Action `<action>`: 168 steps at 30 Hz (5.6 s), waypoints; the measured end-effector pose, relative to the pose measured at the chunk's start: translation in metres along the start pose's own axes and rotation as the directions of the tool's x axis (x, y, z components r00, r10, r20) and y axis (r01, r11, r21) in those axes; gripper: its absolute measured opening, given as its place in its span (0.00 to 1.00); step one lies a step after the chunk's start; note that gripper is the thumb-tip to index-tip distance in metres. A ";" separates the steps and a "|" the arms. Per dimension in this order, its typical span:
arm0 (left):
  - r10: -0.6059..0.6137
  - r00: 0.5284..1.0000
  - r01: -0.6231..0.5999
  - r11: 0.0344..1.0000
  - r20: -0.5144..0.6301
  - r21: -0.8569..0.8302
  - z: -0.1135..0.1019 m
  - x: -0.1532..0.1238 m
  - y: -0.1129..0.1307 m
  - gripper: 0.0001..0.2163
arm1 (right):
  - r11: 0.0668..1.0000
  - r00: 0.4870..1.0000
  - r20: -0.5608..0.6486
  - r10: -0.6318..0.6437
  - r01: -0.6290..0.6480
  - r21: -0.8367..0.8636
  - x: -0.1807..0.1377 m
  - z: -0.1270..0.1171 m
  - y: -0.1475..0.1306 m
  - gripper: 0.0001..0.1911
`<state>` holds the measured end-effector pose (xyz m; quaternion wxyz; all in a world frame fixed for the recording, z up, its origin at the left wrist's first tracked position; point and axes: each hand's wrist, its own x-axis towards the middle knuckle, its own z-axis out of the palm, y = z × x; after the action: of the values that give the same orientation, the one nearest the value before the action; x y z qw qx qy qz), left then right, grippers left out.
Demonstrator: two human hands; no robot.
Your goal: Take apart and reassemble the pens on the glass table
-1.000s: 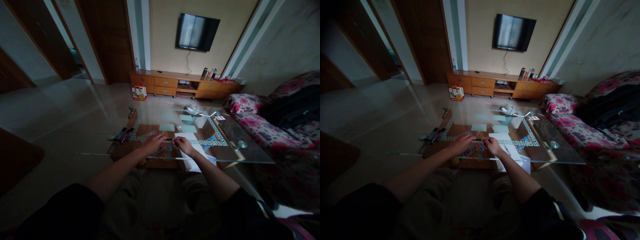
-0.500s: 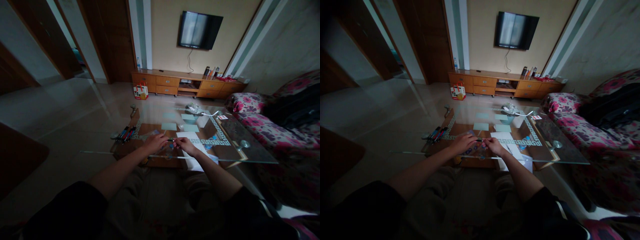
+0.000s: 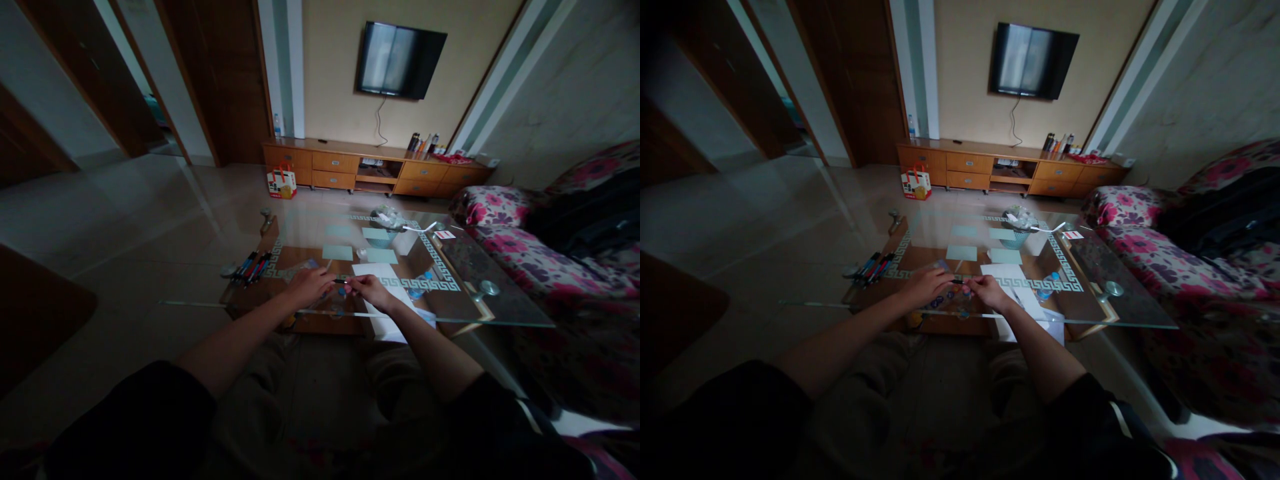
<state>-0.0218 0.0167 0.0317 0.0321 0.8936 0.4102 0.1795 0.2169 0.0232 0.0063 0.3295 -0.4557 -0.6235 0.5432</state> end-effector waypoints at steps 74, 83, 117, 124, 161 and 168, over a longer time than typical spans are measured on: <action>-0.026 0.999 0.026 1.000 0.024 -0.006 0.003 -0.004 -0.009 0.14 | 0.826 0.944 -0.248 -0.216 0.041 -0.562 -0.004 -0.037 0.006 0.07; -0.024 0.999 0.025 0.999 0.036 -0.022 0.006 -0.003 -0.011 0.14 | 0.677 0.965 -0.111 -0.237 0.082 -0.731 -0.008 -0.041 -0.001 0.09; -0.019 0.999 0.021 0.999 0.045 -0.050 0.004 -0.004 -0.011 0.12 | 0.568 0.962 -0.150 -0.230 0.007 -0.823 -0.010 -0.037 -0.007 0.14; 0.007 0.999 -0.005 0.999 0.042 -0.052 0.006 -0.003 -0.013 0.10 | 0.521 0.930 -0.013 -0.366 0.194 -0.831 -0.014 -0.014 -0.027 0.15; 0.132 0.991 -0.132 0.988 -0.006 -0.081 0.007 0.000 -0.011 0.11 | 0.449 0.927 0.181 -0.328 0.322 -0.833 -0.016 0.005 -0.031 0.11; 0.142 0.990 -0.139 0.986 0.025 -0.092 0.002 0.001 -0.008 0.11 | 0.451 0.928 0.192 -0.320 0.328 -0.830 -0.015 0.004 -0.032 0.10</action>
<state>-0.0265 0.0225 0.0285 0.0661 0.9207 0.3371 0.1854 0.2126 0.0078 0.0380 0.1591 -0.4283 -0.8842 0.0975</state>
